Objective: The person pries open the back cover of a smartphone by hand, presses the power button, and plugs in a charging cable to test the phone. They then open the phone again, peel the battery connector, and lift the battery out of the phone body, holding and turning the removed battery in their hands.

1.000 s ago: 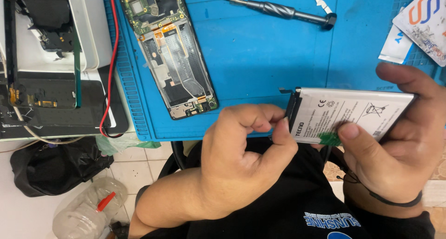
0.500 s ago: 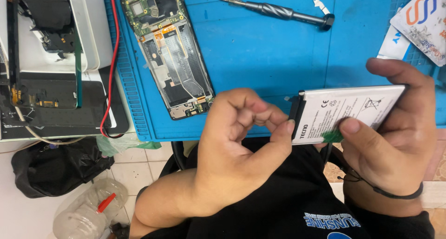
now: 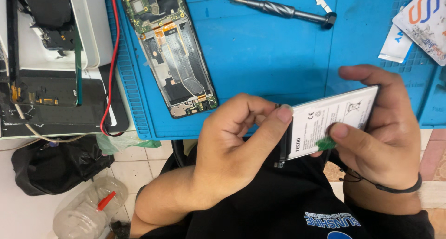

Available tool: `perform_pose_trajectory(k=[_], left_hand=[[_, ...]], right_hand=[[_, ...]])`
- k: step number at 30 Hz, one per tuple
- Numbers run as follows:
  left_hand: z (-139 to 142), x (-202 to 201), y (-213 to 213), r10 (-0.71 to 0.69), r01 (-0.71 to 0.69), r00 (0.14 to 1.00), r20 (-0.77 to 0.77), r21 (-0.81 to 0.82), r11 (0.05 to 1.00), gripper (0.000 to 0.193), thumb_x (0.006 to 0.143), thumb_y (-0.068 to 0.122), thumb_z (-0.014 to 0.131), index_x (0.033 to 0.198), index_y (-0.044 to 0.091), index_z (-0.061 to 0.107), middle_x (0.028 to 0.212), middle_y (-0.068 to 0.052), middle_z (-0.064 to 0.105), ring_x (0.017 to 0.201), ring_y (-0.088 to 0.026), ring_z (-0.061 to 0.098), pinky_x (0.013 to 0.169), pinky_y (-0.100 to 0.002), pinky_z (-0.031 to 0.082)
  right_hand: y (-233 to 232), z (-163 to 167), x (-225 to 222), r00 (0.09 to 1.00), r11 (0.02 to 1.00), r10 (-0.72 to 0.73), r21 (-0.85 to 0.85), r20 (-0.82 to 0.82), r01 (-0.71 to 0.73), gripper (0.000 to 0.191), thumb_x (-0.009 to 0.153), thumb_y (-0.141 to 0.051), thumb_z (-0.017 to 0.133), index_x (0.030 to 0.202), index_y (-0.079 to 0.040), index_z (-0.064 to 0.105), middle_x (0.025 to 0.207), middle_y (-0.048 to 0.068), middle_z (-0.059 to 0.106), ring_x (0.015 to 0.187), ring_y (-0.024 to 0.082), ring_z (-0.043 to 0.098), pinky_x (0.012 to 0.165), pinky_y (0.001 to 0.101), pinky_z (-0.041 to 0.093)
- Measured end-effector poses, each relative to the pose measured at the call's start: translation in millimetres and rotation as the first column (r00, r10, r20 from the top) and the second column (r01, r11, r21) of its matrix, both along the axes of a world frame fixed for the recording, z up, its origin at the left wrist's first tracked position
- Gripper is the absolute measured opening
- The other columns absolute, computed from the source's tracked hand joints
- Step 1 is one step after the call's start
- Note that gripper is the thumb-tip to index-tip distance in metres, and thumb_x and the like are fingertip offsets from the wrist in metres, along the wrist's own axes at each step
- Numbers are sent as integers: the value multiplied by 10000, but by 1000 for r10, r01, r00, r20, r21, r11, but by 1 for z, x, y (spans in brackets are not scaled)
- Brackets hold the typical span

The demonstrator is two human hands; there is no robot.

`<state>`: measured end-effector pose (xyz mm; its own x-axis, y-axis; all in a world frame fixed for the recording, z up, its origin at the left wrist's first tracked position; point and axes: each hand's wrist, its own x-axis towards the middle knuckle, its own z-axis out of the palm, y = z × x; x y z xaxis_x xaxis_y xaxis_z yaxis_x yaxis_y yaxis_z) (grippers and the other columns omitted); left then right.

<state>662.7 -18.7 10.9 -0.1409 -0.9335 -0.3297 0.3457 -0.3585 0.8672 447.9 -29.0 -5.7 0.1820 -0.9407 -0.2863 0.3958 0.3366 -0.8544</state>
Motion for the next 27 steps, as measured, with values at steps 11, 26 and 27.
perform_pose_trajectory(k=[11,26,27], left_hand=[[4,-4,2,57,0,950,307,-182,983,116,1038,66,736,1052,-11,650,874,-63,751,784,-36,674,735,-205,566],[-2,-2,1,-17,27,991,133,-72,997,240,1003,22,707,1223,-58,651,1019,-77,732,944,-76,688,868,-238,590],[-4,0,0,-53,56,995,85,-31,998,264,1004,20,689,1252,-61,647,1015,-77,728,946,-78,691,873,-242,593]], right_hand=[[1,-5,-3,998,1000,15,-7,62,-15,650,925,117,641,1511,80,362,1096,257,678,982,319,756,785,414,666],[-2,-7,-4,996,999,-18,-40,92,22,599,945,109,648,1477,46,380,1113,235,677,950,306,745,750,407,650],[-3,-8,-5,995,999,-15,-42,102,19,590,954,108,648,1476,48,381,1105,238,678,944,305,744,747,407,648]])
